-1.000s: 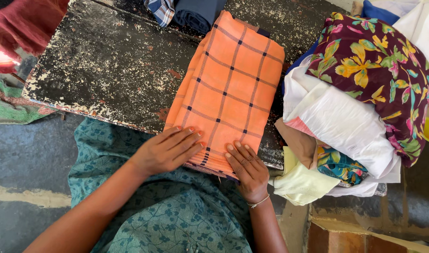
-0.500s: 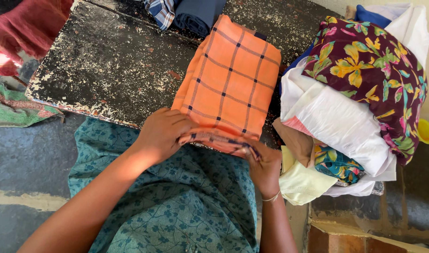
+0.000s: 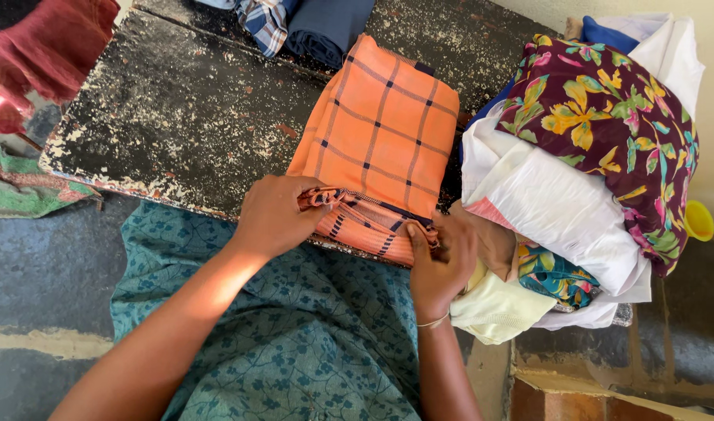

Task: The person folds an orange plaid fabric, a floral-patterned cloth, and a white shirt on a worn table. Each item is folded neatly and placed in a growing stack. The person then begins to button the white shirt.

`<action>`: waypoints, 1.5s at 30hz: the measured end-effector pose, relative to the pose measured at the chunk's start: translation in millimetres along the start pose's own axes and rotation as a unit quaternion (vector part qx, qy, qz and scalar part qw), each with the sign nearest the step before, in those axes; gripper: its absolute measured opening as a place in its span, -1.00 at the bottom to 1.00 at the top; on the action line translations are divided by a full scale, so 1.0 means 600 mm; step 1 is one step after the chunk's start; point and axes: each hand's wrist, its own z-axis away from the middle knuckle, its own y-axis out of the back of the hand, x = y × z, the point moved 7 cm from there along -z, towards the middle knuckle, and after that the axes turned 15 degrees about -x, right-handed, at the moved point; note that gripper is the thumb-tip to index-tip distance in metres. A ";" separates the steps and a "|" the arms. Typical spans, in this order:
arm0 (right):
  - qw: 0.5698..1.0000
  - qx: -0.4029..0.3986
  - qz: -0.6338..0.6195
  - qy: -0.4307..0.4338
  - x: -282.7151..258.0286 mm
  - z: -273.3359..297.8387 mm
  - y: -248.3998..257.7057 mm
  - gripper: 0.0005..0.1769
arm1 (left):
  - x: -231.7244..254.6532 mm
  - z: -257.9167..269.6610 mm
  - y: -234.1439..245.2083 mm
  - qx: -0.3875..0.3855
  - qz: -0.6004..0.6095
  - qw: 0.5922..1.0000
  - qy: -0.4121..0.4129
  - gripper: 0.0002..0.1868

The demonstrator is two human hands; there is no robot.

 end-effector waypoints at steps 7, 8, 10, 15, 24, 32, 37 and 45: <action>0.884 -0.045 0.312 0.344 -0.114 0.062 -0.034 -0.69 | -0.011 -0.019 -0.001 -0.013 -0.026 0.999 0.045 -0.74; 0.865 -0.081 0.347 0.352 -0.119 0.072 -0.050 -0.63 | -0.012 -0.019 -0.004 -0.020 -0.033 0.998 0.050 -0.75; 0.862 -0.129 0.380 0.311 -0.118 0.064 -0.074 -0.57 | -0.013 -0.023 -0.005 -0.031 -0.024 0.998 0.051 -0.72; 0.878 -0.178 0.371 0.245 -0.127 0.024 -0.086 -0.51 | -0.012 -0.028 0.001 -0.035 -0.015 0.998 0.052 -0.66; 0.917 -0.226 0.246 0.218 -0.132 -0.019 -0.063 -0.45 | 0.070 0.080 -0.011 0.207 -0.321 0.880 -0.283 -0.70; 0.915 -0.258 0.222 0.215 -0.138 -0.032 -0.057 -0.37 | 0.064 0.057 -0.053 0.129 -0.436 0.854 -0.252 -0.53; 0.922 -0.278 0.190 0.192 -0.137 -0.036 -0.044 -0.40 | 0.072 0.055 -0.058 0.143 -0.426 0.841 -0.301 -0.52; 0.915 -0.377 0.089 0.108 -0.130 -0.042 -0.019 -0.41 | 0.076 0.052 -0.068 0.059 -0.345 0.894 -0.281 -0.73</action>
